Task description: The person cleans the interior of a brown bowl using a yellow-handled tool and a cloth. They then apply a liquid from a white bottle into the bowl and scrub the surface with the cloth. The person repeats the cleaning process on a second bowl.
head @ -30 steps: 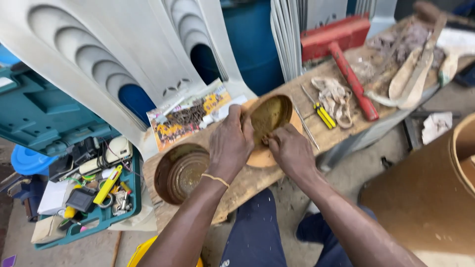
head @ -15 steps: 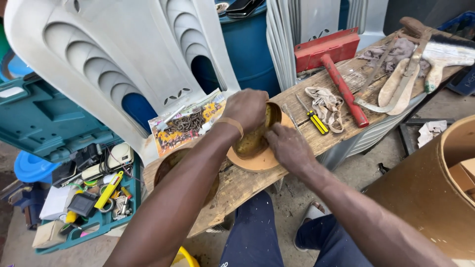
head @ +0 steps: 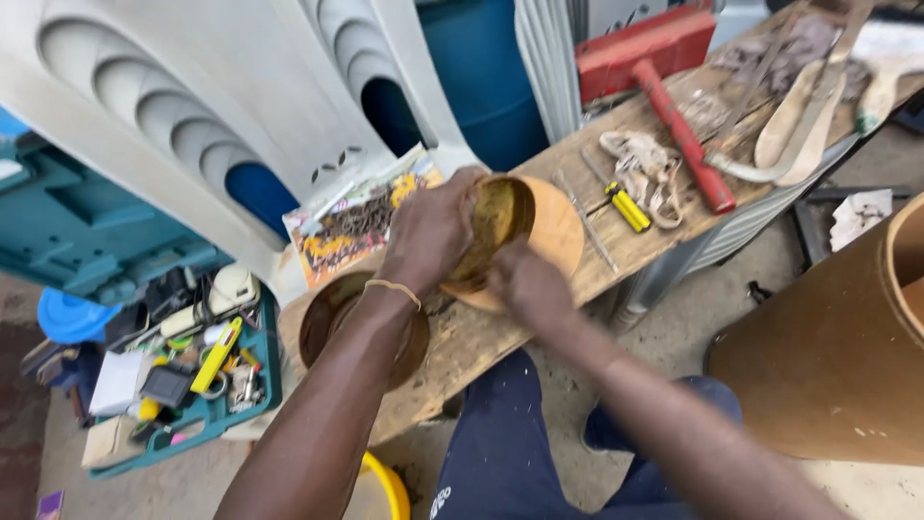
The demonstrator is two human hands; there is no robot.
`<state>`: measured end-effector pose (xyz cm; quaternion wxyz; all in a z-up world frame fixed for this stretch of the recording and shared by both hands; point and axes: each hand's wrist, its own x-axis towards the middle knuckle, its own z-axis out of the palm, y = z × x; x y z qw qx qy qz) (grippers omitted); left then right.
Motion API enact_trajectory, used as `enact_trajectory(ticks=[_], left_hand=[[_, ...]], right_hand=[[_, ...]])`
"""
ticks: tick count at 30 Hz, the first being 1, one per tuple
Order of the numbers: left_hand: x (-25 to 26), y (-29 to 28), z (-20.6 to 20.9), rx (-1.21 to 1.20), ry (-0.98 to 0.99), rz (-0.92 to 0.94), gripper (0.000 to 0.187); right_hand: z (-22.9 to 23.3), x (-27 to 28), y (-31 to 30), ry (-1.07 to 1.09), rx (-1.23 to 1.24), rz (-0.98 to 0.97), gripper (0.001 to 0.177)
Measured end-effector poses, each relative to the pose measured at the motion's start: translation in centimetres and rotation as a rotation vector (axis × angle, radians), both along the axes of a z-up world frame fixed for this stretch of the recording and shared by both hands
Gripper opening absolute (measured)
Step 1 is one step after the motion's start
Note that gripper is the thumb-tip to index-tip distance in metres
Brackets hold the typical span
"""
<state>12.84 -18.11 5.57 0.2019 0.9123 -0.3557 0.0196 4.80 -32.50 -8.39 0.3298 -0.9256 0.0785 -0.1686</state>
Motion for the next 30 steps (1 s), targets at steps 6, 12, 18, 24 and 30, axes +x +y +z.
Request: enact_trajectory(ticks=[6, 12, 18, 24, 30], left_hand=[[-1.2, 0.8, -1.8, -0.218, -0.037, 0.032, 0.035], [-0.2, 0.7, -4.3, -0.269, -0.173, 0.010, 0.039], [-0.1, 0.5, -5.7, -0.367, -0.281, 0.073, 0.038], [-1.4, 0.2, -5.8, -0.378, -0.254, 0.117, 0.038], [-2.3, 0.2, 1.7, -0.171, 0.055, 0.163, 0.037]], right_hand=[[-2.9, 2.5, -3.6, -0.208, -0.557, -0.002, 0.020], [1.3, -0.5, 2.7, -0.013, 0.211, -0.006, 0.020], [2.7, 2.2, -3.9, 0.057, -0.343, -0.078, 0.025], [1.6, 0.0, 1.6, 0.108, 0.210, -0.036, 0.021], [3.6, 0.0, -0.2, 0.069, -0.046, 0.061, 0.024]])
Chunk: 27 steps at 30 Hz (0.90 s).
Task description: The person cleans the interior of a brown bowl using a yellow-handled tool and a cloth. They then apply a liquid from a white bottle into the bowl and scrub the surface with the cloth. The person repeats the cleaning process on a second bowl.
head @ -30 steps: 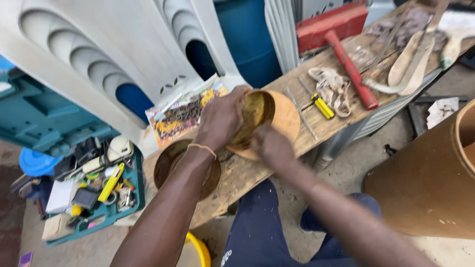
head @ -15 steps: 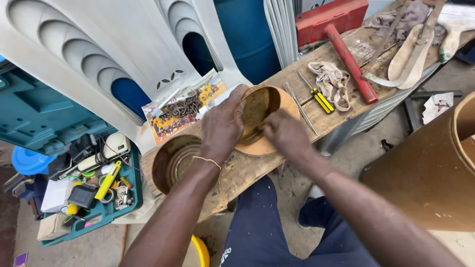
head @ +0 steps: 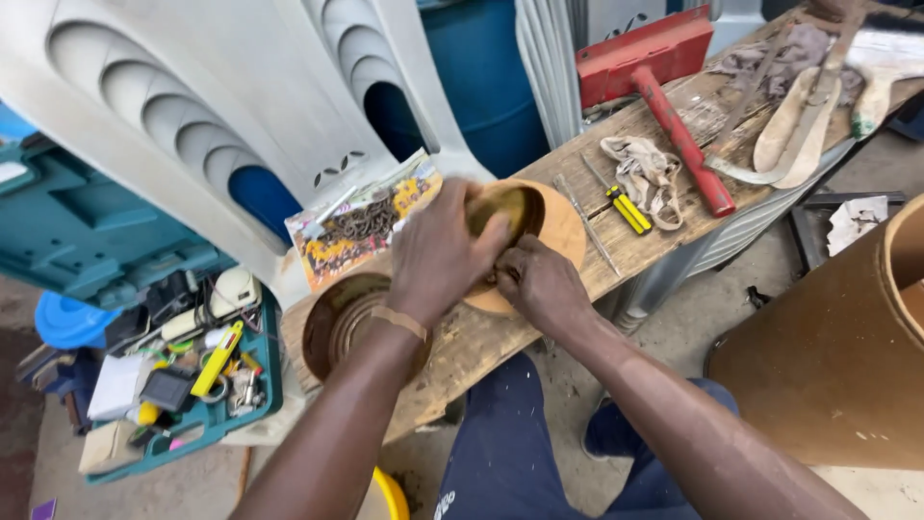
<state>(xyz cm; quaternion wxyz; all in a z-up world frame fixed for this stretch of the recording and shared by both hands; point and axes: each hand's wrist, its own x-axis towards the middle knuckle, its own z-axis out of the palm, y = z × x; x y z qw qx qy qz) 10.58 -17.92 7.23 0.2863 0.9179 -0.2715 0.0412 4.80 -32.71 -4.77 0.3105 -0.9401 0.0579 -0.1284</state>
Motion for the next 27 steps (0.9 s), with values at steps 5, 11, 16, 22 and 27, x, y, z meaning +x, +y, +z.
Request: enact_trajectory(ticks=[5, 11, 16, 22, 27], left_hand=[[6.7, -3.6, -0.4, 0.431, -0.003, -0.099, 0.064], [2.8, -2.9, -0.2, 0.154, -0.066, -0.157, 0.033], [2.6, -2.5, -2.3, 0.104, -0.099, -0.167, 0.036], [2.0, -1.2, -3.3, 0.085, -0.253, -0.187, 0.037], [1.7, -1.7, -4.5, -0.100, -0.304, -0.188, 0.037]], right_hand=[[0.3, -0.4, -0.6, -0.013, -0.085, 0.090, 0.025], [0.5, 0.4, -4.4, -0.039, -0.322, 0.060, 0.027], [-4.9, 0.3, -1.1, -0.167, 0.098, -0.031, 0.025], [-1.7, -0.5, -1.5, 0.043, 0.060, 0.047, 0.029], [-0.4, 1.8, -2.6, 0.085, -0.408, -0.096, 0.028]])
